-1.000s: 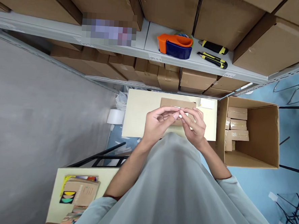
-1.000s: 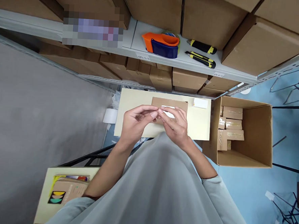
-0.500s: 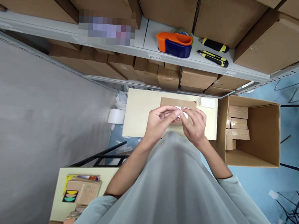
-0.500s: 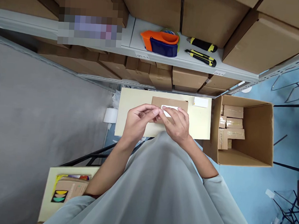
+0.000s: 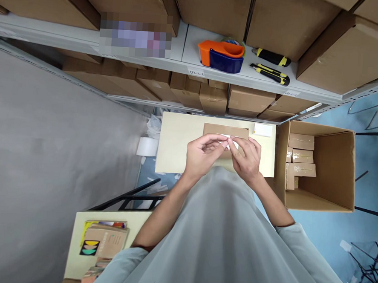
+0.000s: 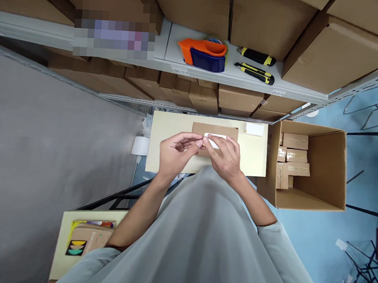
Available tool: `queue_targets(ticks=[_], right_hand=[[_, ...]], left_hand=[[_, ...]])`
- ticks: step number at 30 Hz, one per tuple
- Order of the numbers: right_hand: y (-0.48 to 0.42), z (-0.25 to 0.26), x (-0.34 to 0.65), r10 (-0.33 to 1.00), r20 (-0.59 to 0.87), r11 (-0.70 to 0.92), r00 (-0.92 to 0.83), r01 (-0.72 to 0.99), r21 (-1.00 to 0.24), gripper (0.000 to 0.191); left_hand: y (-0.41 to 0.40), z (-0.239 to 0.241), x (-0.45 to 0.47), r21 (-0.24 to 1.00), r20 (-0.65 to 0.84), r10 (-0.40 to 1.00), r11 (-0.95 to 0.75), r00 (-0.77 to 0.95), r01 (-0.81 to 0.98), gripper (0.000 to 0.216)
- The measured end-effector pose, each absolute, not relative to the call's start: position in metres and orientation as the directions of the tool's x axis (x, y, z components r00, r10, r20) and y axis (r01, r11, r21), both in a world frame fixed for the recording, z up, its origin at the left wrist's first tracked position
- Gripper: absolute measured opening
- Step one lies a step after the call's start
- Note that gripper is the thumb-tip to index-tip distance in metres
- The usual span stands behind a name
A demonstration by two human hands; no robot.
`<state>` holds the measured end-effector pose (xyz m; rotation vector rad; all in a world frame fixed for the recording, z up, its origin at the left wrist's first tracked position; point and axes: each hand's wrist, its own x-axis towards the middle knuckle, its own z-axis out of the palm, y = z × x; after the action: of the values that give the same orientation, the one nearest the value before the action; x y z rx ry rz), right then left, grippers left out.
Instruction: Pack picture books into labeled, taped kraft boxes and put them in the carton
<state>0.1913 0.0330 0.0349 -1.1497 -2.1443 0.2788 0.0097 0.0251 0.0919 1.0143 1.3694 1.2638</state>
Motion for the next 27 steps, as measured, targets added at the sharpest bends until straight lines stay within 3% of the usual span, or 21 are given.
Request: queue_targets(ticks=[5,9,22,27], right_hand=[[0.033,0.036,0.193,0.803,0.452,0.588,-0.389,0.644,-0.49,0.04],[0.034,0.033,0.194,0.809,0.438,0.582,-0.393,0.644,-0.496,0.04],[0.035,0.034,0.19,0.764,0.503,0.621,-0.404,0.673,-0.401,0.043],[0.036,0.038,0.189,0.783,0.444,0.615,-0.435,0.645,-0.454,0.043]], left_hand=[[0.021,0.094,0.013,0.967,0.127,0.963,-0.068,-0.236,0.244,0.02],[0.019,0.09,0.012,0.922,0.223,0.95,-0.132,-0.22,0.364,0.016],[0.021,0.087,0.013,0.909,0.222,0.95,-0.121,-0.219,0.398,0.009],[0.021,0.091,0.01,0.917,0.172,0.962,-0.077,-0.211,0.391,0.013]])
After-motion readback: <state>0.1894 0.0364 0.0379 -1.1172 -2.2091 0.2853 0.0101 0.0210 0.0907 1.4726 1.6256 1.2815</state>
